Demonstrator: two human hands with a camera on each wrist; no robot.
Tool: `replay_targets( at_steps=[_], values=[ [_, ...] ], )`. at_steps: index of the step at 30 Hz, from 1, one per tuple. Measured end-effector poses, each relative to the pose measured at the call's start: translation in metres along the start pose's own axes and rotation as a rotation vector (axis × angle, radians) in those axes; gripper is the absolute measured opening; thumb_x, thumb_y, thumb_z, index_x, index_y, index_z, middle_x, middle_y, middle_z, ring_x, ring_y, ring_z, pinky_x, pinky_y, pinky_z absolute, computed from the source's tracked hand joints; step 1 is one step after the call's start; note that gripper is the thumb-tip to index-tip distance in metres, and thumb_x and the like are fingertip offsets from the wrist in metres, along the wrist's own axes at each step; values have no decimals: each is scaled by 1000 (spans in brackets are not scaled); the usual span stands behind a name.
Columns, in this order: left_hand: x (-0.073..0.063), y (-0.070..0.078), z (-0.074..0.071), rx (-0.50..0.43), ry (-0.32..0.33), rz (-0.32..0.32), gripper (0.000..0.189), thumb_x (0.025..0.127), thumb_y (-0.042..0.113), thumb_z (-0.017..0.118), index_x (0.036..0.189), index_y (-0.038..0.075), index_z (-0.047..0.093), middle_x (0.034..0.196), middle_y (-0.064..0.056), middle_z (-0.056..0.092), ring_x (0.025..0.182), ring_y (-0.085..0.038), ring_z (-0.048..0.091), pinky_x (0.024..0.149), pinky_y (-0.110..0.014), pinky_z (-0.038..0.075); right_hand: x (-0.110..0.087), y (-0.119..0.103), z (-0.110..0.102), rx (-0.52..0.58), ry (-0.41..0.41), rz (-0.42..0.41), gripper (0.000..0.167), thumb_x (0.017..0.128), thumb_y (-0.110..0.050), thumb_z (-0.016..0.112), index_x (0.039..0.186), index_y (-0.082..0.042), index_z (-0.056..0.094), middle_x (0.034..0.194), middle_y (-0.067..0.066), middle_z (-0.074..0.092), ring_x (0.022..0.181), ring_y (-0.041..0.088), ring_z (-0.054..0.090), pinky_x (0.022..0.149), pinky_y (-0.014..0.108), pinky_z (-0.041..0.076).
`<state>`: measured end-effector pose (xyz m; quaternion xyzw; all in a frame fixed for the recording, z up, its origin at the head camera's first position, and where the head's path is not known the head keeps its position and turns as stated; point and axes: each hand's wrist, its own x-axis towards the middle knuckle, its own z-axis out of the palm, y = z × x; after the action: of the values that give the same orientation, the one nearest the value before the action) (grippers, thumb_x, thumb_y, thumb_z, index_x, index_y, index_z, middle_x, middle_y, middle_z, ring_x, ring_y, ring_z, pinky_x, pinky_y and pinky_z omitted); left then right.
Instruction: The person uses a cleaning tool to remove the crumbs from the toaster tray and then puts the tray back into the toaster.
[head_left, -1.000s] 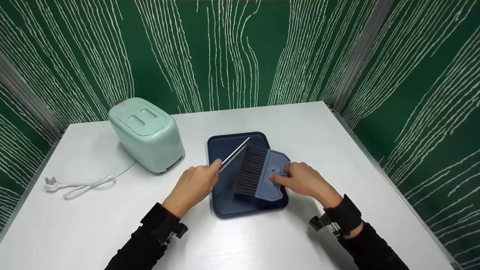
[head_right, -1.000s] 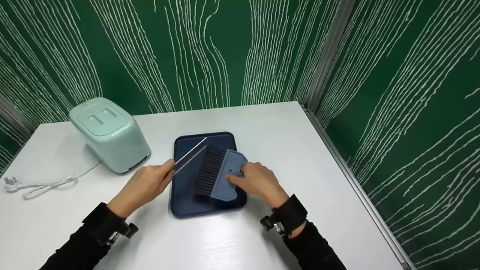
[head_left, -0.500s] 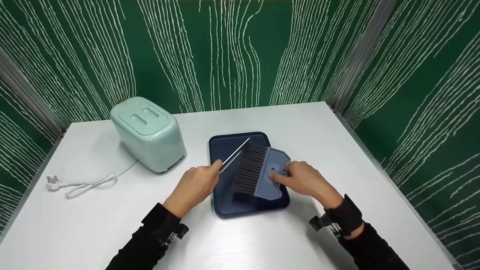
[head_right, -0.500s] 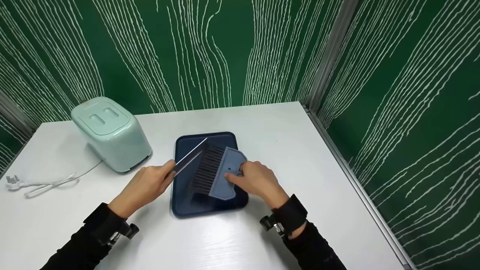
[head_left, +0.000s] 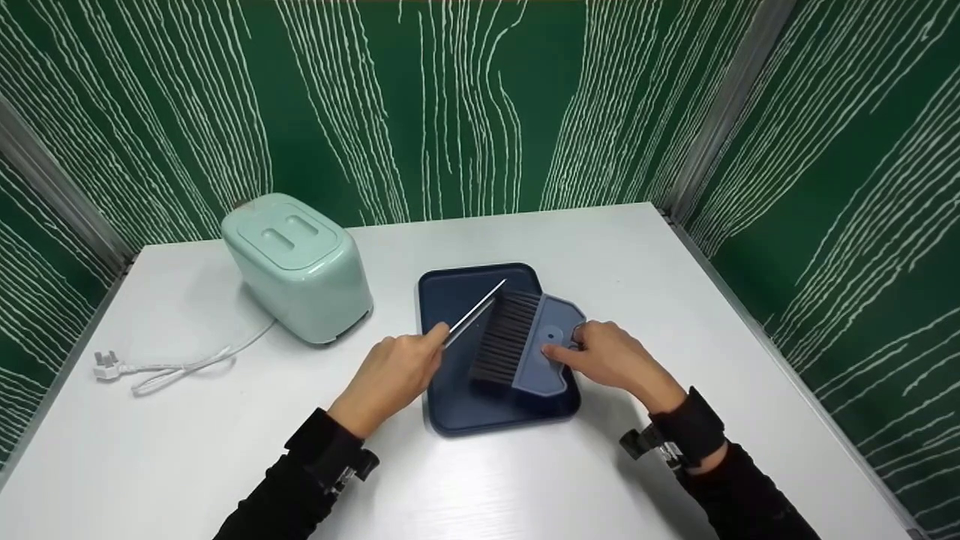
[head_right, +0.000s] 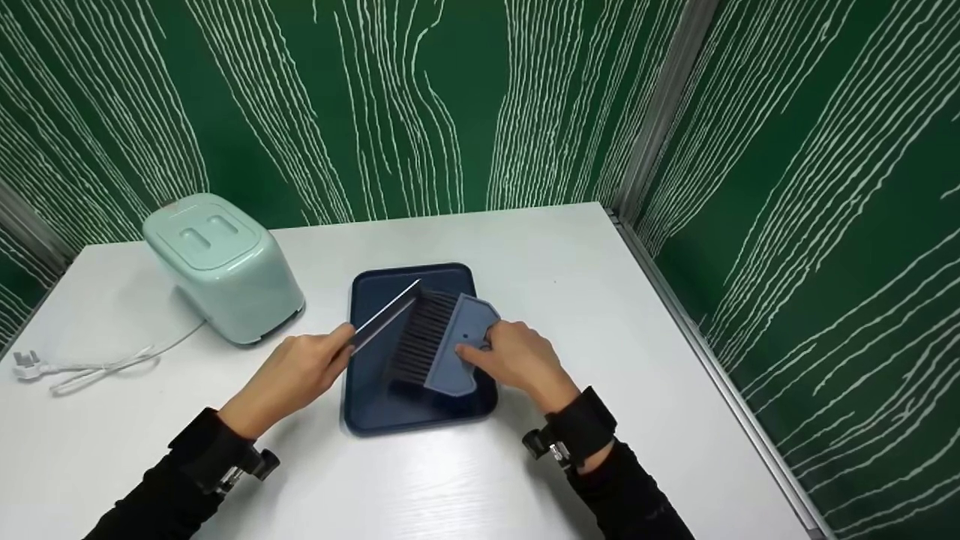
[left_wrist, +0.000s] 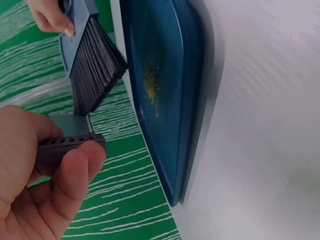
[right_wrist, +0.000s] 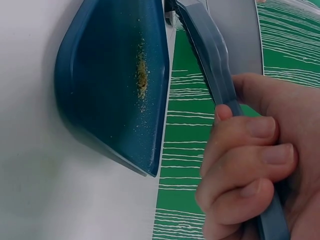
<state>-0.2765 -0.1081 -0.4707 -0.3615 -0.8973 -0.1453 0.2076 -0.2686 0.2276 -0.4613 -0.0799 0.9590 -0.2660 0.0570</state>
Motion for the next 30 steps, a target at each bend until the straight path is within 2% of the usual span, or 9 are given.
replay_targets(
  at_steps=[9, 18, 23, 30],
  values=[
    [-1, -2, 0, -14, 0, -11, 16, 102, 7, 68, 101, 9, 52, 57, -4, 56, 46, -17, 48, 41, -35, 39, -2, 0, 2, 57, -82, 5, 52, 98, -54, 71, 64, -20, 49, 61, -6, 55, 58, 11, 52, 57, 27, 38],
    [-2, -5, 2, -28, -3, -26, 15, 102, 7, 68, 101, 9, 53, 57, -3, 54, 46, -16, 46, 42, -32, 35, -5, -6, -1, 27, -27, -8, 58, 98, -54, 71, 63, -21, 38, 61, -10, 31, 58, 10, 33, 55, 26, 25],
    [-1, -2, 1, -26, -14, -34, 14, 103, 9, 67, 101, 10, 53, 57, -3, 55, 46, -16, 45, 42, -32, 34, -4, -5, 0, 22, 1, -20, 61, 98, -54, 72, 62, -22, 36, 59, -11, 28, 56, 11, 31, 55, 27, 24],
    [-2, -1, 1, -16, -5, -25, 16, 103, 9, 68, 100, 10, 52, 58, -4, 57, 46, -18, 51, 42, -36, 40, -2, -3, 2, 22, -12, -18, 61, 99, -52, 72, 61, -21, 35, 59, -10, 27, 56, 11, 31, 56, 27, 25]
  ],
)
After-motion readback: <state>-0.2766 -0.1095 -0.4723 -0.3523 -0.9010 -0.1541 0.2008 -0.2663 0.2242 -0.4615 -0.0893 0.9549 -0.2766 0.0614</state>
